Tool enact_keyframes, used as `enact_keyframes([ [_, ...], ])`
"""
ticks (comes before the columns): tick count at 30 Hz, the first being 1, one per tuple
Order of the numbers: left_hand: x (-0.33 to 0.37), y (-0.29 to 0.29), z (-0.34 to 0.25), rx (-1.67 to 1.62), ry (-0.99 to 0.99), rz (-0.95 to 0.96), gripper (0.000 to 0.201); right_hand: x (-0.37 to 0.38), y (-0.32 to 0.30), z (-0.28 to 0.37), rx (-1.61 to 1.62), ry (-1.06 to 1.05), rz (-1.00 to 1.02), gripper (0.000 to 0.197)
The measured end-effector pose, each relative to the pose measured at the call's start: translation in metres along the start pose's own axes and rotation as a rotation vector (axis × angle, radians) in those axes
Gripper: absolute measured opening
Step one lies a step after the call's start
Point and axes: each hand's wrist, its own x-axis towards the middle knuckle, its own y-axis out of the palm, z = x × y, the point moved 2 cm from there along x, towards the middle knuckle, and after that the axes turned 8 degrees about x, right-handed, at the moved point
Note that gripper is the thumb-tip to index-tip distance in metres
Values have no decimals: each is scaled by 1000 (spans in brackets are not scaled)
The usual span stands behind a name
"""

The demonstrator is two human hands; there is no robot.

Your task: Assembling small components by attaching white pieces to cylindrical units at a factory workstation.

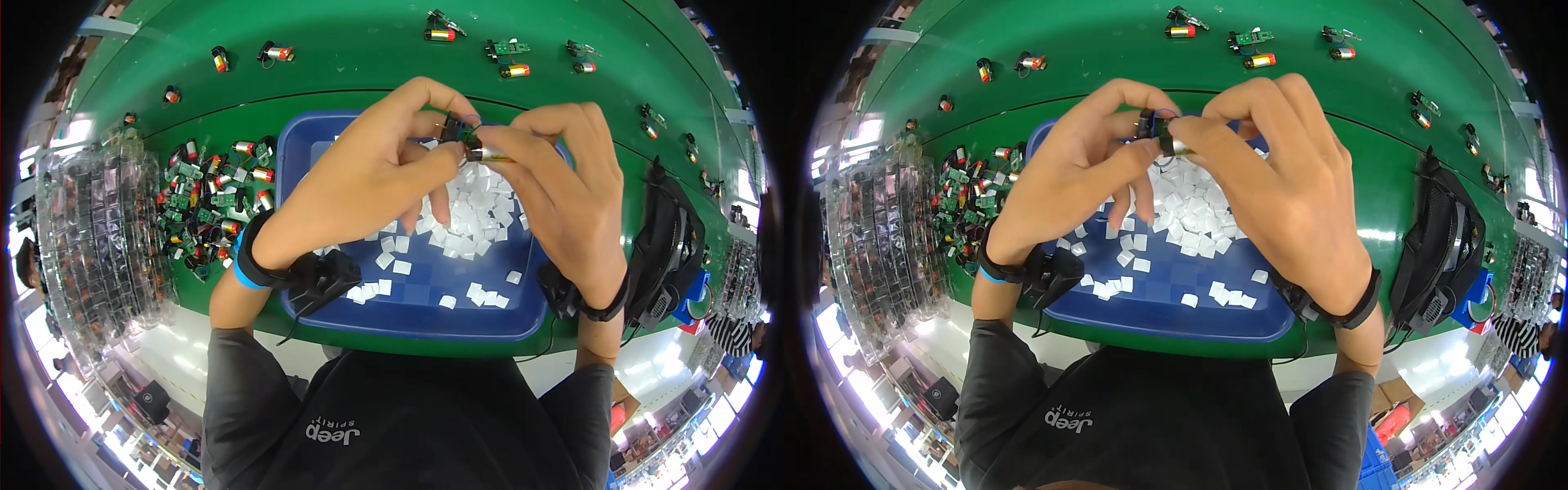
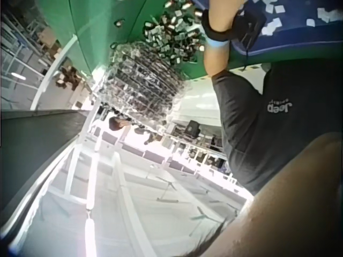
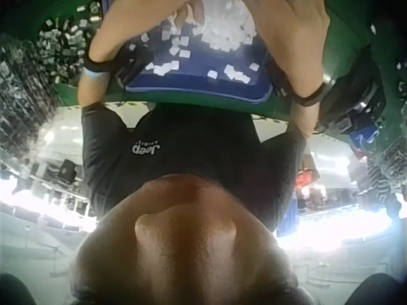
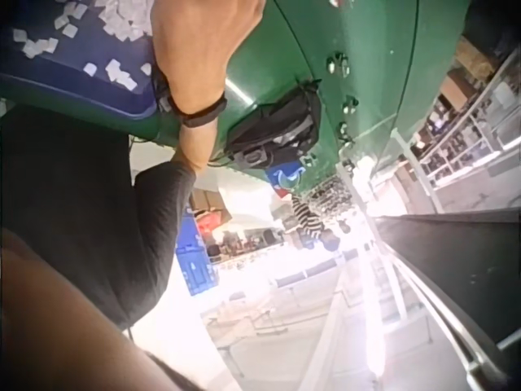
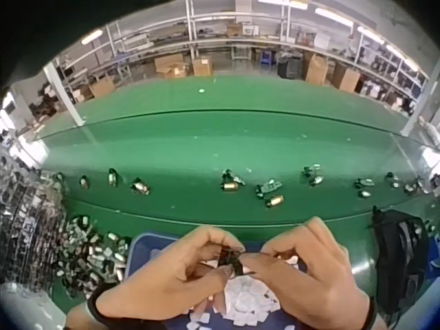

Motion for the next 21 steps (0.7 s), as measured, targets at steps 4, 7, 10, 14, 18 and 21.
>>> enact_keyframes([
  [4,0,0,3,112,70,-30,30,-2,2,1,-42,-10,-18,39],
  [7,1,-4,4,197,113,-4,33,-2,0,3,-71,-8,-47,40],
  [10,2,-2,9,87,195,13,31,-2,-1,6,-70,-4,-24,40],
  [14,4,-3,-4,7,33,77,33,-4,-4,8,-77,8,-1,42],
  [18,0,8,-1,-62,93,19,34,-2,-9,12,-80,-22,-15,42],
  [21,0,9,-3,-119,166,28,33,4,-15,17,-78,-58,-42,38],
])
